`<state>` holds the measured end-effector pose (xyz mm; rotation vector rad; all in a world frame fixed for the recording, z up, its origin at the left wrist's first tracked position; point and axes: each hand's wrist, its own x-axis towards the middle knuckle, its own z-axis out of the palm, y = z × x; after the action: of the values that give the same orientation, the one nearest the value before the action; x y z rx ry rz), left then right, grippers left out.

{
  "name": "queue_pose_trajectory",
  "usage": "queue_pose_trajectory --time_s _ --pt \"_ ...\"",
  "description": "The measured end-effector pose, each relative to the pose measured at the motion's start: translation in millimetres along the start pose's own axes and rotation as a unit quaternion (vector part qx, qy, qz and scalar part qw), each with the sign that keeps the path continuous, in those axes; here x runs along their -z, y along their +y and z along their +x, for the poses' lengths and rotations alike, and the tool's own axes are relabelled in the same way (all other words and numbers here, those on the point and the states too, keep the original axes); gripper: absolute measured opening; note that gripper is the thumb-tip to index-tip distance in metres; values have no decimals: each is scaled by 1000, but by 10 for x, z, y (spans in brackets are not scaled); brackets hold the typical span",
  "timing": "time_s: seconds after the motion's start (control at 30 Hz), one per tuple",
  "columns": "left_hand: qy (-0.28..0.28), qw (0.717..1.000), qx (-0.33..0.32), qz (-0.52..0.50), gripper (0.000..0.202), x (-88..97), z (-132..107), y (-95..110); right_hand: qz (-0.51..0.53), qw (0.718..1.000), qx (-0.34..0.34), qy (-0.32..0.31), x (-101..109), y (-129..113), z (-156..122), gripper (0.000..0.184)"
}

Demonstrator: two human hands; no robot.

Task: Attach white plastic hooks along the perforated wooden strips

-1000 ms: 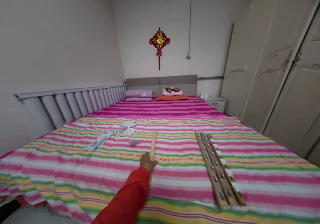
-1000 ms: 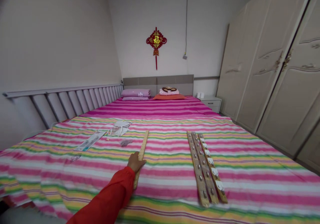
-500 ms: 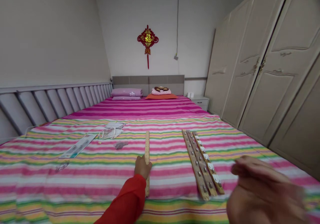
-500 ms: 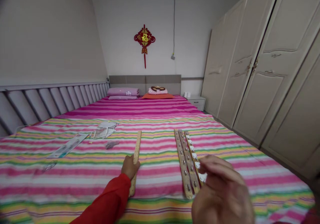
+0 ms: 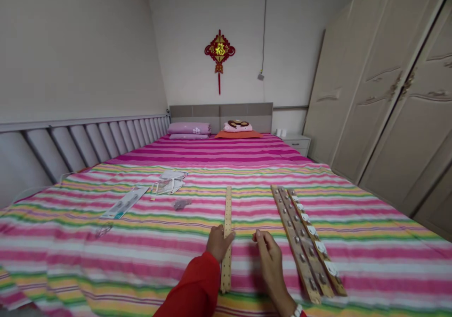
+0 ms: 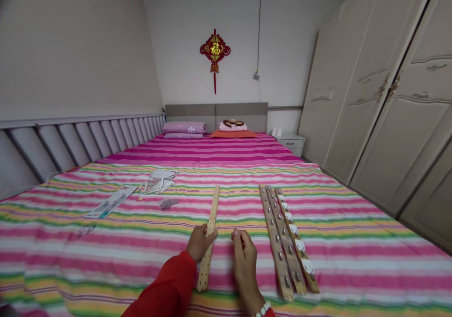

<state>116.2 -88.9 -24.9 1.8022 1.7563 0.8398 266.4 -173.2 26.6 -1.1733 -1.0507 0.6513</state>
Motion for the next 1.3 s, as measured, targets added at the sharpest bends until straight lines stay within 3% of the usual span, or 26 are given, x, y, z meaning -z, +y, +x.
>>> queue_pose_trajectory --time_s 0.17,0.3,0.4,0.5,0.6,0.77,0.87,1.0,1.17,1.3 --pt "131 986 -14 -101 32 385 141 -399 -38 999 -5 -16 -97 393 82 43" --pt "249 969 2 -8 37 826 336 -781 -111 993 -16 -21 -136 594 107 44" --pt "278 958 18 64 57 1033 537 -984 -165 986 -13 -34 -151 667 104 43" --pt "249 962 43 100 84 1137 775 -1111 -189 981 -7 -44 -144 722 101 44" --pt "190 971 61 132 93 1225 1030 -1201 -207 977 -2 -40 -136 769 105 44" --pt "54 978 45 195 80 1361 1390 -1284 -226 974 11 -33 -155 774 116 43" --pt "22 979 35 199 67 1383 1475 -1272 -238 971 16 -34 -166 757 118 41" --pt "24 982 26 184 41 1349 1423 -1183 -249 968 27 -34 -173 761 118 40" --pt "30 988 -15 148 13 1167 1160 -1011 -247 968 38 -26 -177 782 117 39" --pt "87 981 -137 108 24 939 792 -901 -244 969 42 -20 -175 774 110 40"
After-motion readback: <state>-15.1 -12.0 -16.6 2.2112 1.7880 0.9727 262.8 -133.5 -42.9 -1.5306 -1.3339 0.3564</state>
